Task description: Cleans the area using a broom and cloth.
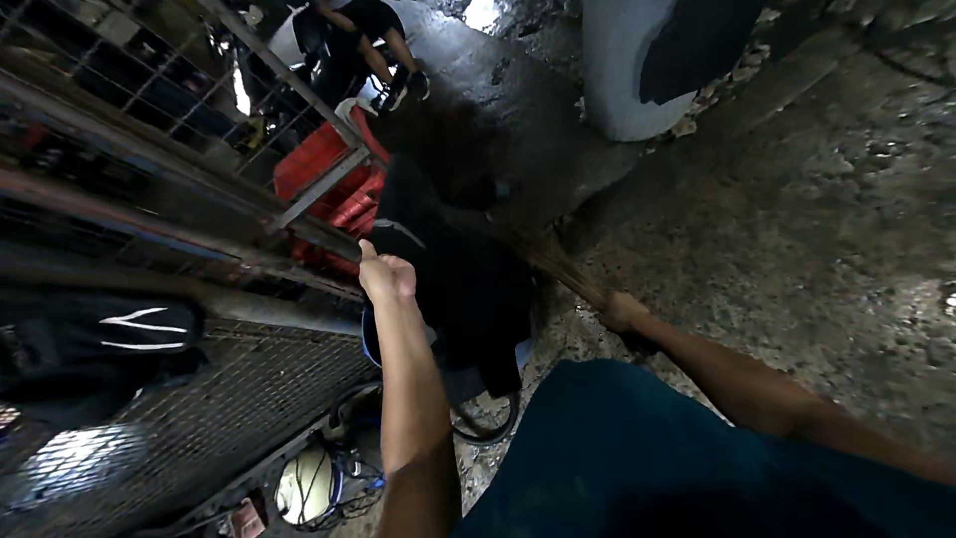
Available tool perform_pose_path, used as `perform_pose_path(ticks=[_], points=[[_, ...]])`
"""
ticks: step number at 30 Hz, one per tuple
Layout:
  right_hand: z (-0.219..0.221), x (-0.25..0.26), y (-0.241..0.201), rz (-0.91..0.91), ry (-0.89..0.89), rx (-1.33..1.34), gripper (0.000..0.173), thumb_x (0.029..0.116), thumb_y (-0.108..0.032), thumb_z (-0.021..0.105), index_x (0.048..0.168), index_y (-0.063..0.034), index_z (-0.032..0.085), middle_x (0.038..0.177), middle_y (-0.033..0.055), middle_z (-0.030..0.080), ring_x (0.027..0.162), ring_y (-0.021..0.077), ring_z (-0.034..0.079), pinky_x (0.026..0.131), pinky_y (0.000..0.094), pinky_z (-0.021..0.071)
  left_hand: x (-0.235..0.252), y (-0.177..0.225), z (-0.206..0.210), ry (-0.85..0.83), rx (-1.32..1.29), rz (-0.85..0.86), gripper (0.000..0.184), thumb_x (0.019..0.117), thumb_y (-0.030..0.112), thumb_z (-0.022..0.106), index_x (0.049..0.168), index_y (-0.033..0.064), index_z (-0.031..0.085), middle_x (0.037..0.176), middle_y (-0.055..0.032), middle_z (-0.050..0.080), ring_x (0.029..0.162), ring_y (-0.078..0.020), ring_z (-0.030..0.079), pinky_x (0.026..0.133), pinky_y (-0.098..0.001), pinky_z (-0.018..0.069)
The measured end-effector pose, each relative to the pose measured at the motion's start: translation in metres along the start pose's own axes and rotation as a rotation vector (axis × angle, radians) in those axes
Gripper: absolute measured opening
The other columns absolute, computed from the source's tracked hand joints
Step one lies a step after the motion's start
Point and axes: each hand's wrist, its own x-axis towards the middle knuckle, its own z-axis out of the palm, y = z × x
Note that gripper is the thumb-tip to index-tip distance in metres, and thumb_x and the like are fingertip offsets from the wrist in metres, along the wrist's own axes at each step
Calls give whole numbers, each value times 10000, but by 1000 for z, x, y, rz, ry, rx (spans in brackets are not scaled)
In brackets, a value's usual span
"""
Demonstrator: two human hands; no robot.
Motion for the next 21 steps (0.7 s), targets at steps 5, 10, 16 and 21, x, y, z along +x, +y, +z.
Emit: perform_pose_path(ticks=[5,10,16,21], points=[[-6,-27,-21,-83,195,98,676,853,-380,722,1440,-131,499,1118,202,703,1020,401,699,855,641,557,0,2,5,-23,-5,-6,331,1101,385,445,1289,117,494,1186,-69,600,1059,-152,617,931,-387,540],[-17,7,-32,-7,57,66,531,818,-373,757,1232,-56,654,1168,229,684,1091,420,670,896,662,534,-5,-1,13,-26,-6,7,339,1106,365,431,1309,99,488,1192,-84,611,1074,-165,625,930,-414,549],[-12,-18,-37,-158,158,-12,624,849,-357,707,1401,-125,531,1132,214,702,1053,428,685,865,670,535,-1,0,-3,-7,26,-23,362,1099,403,437,1307,112,497,1158,-75,605,1030,-159,621,916,-399,546],[-2,12,-30,-40,62,88,549,836,-385,744,1252,-43,637,1160,231,687,1081,418,673,902,663,531,-4,2,-4,-10,-1,-15,421,1107,407,416,1381,93,474,1305,-99,599,1172,-184,610,993,-437,534]])
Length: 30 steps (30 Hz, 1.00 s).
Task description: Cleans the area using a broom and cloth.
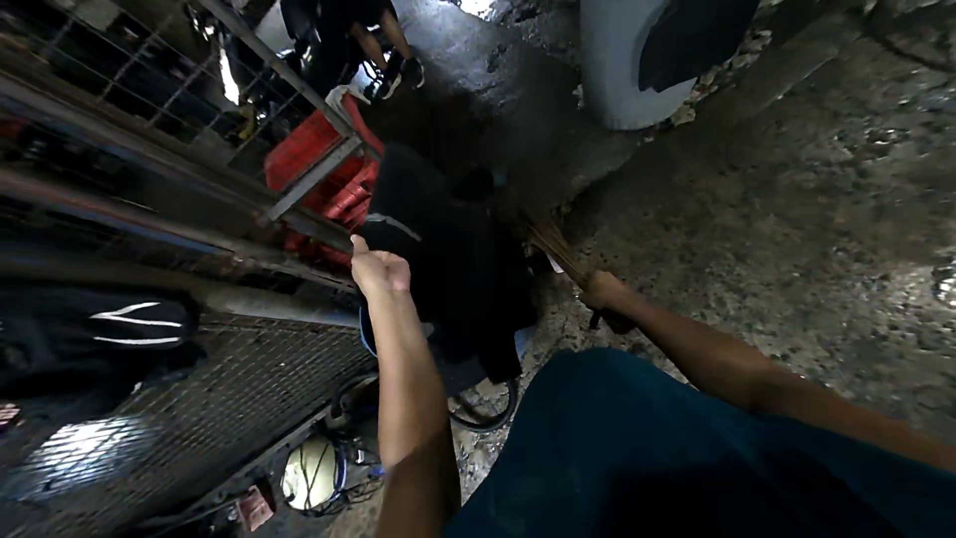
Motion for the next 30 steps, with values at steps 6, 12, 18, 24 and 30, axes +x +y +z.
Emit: perform_pose_path(ticks=[6,12,18,24,30], points=[[16,-22,46,-12,-81,-201,621,812,-317,763,1369,-111,579,1226,237,671,1142,448,648,914,685,519,7,4,1,3,-30,-1,435,1117,403,372,1412,95,454,1343,-101,596,1212,-195,608,1004,-451,533],[24,-28,74,106,34,5,596,855,-368,707,1363,-88,573,1148,231,693,1060,427,682,880,664,543,13,7,-10,-61,-20,39,460,1120,396,359,1463,95,420,1401,-111,583,1290,-222,583,1060,-504,512],[52,-19,111,51,-183,-234,651,785,-332,814,1351,-95,597,1248,252,655,1154,466,633,913,709,505,13,12,3,-16,29,11,462,1122,410,342,1469,111,403,1411,-104,569,1277,-207,587,1034,-482,529],[19,-64,103,86,3,-92,640,871,-386,727,1421,-117,540,1145,241,692,1056,443,679,879,674,537,30,12,-5,-22,62,70,479,1129,387,327,1517,109,358,1490,-98,511,1348,-194,533,1090,-460,493],[16,-58,179,63,-204,-472,619,801,-278,809,1369,-138,606,1254,268,655,1169,512,612,894,749,485,32,16,6,-26,64,47,483,1132,397,304,1511,101,353,1476,-110,517,1328,-210,554,1061,-479,519]])
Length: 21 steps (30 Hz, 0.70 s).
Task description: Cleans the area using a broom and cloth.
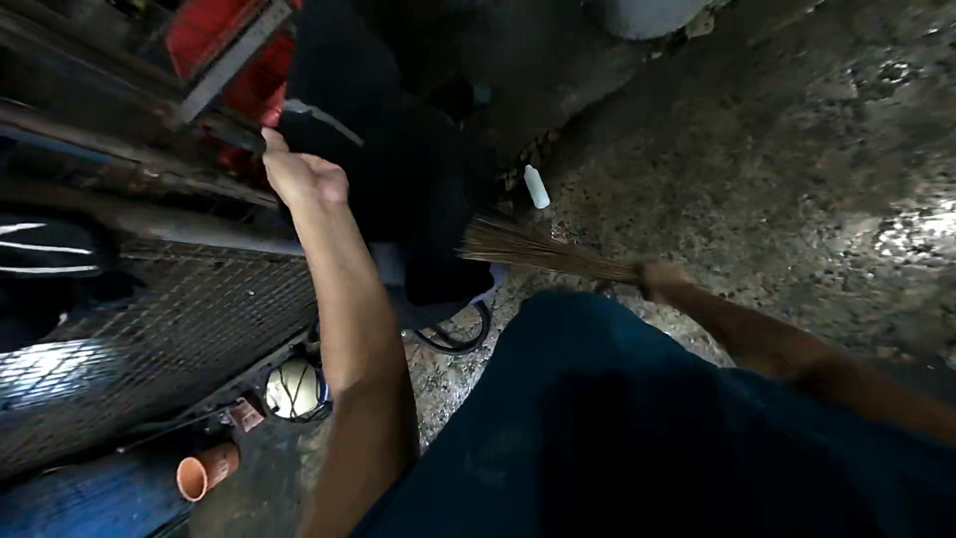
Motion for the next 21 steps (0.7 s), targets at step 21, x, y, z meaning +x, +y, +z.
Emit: perform_pose_path(ticks=[21], points=[[-87,-6,-139,-216,231,382,553,820,-371,738,1306,-140,612,1107,193,705,1028,408,689,845,675,540,-15,-8,-18,67,-52,5,424,1110,417,383,1392,109,456,1280,-98,604,1140,-197,621,960,-454,545]])
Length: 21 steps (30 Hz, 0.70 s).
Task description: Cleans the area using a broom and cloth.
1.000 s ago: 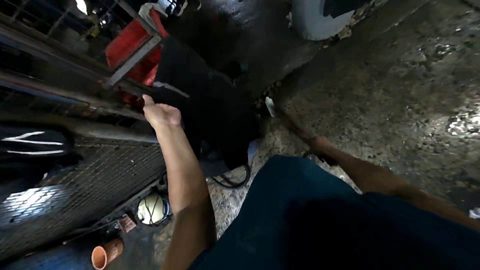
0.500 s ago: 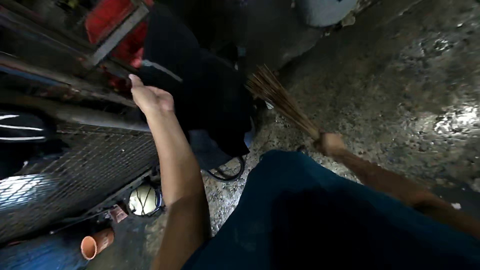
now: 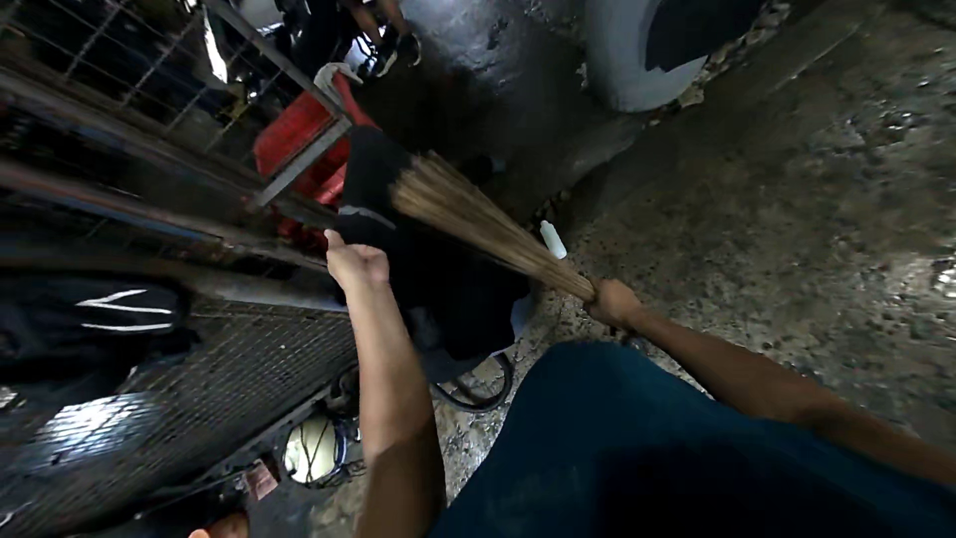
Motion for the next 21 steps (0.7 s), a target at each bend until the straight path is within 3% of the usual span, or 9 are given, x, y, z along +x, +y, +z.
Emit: perform_pose_path(ticks=[3,6,8,10,13,15,17,20,21], points=[[2,19,-11,51,26,124,503,794,-370,759,1189,-81,643,1033,187,706,947,377,704,804,641,563,-7,2,11,-17,1,-9,432,1111,407,387,1417,107,441,1328,-105,592,1198,-202,607,985,-475,538],[-2,2,-37,-102,182,288,603,841,-366,746,1356,-109,567,1067,162,710,960,331,709,850,583,573,-1,3,8,-7,-17,4,427,1111,411,385,1403,105,442,1313,-105,587,1170,-199,608,967,-459,542],[-3,-2,-46,-134,133,233,683,860,-333,746,1466,-136,501,1142,189,704,1030,365,699,901,605,557,2,-1,2,-11,-14,-10,469,1113,423,367,1447,97,416,1363,-118,573,1210,-217,600,993,-480,536],[12,22,-27,-56,-36,58,597,827,-317,753,1361,-120,573,1137,209,700,1037,408,689,869,655,543,-1,1,6,-2,14,-18,446,1110,425,373,1410,101,434,1303,-116,584,1148,-212,613,951,-467,550],[50,53,38,141,-249,68,466,879,-303,725,1258,-45,640,1175,242,674,1047,410,678,877,646,544,-6,13,3,5,17,-4,402,1110,407,382,1363,104,458,1229,-102,606,1075,-198,634,905,-442,567],[44,51,53,266,-237,103,491,902,-339,692,1258,-4,652,1243,256,654,1150,421,641,960,654,505,-2,18,-5,-11,25,11,425,1105,426,382,1379,109,452,1257,-92,607,1109,-189,631,930,-442,564],[58,33,57,333,-59,177,528,845,-362,722,1239,-20,641,1163,236,685,1080,411,676,901,652,539,-2,19,-12,-21,40,2,417,1100,445,368,1343,119,462,1242,-81,609,1108,-184,624,930,-445,555],[53,26,46,203,7,138,702,847,-368,727,1455,-116,483,1117,203,703,1000,399,705,834,643,566,-3,24,-2,-79,-3,-18,463,1115,444,302,1417,118,433,1340,-85,604,1222,-197,610,1001,-482,542],[59,32,50,174,-64,86,681,839,-362,742,1425,-98,514,1142,216,697,1037,414,691,863,662,549,-4,27,-1,-83,0,-27,454,1115,443,299,1403,121,440,1327,-80,608,1213,-189,613,988,-475,548]])
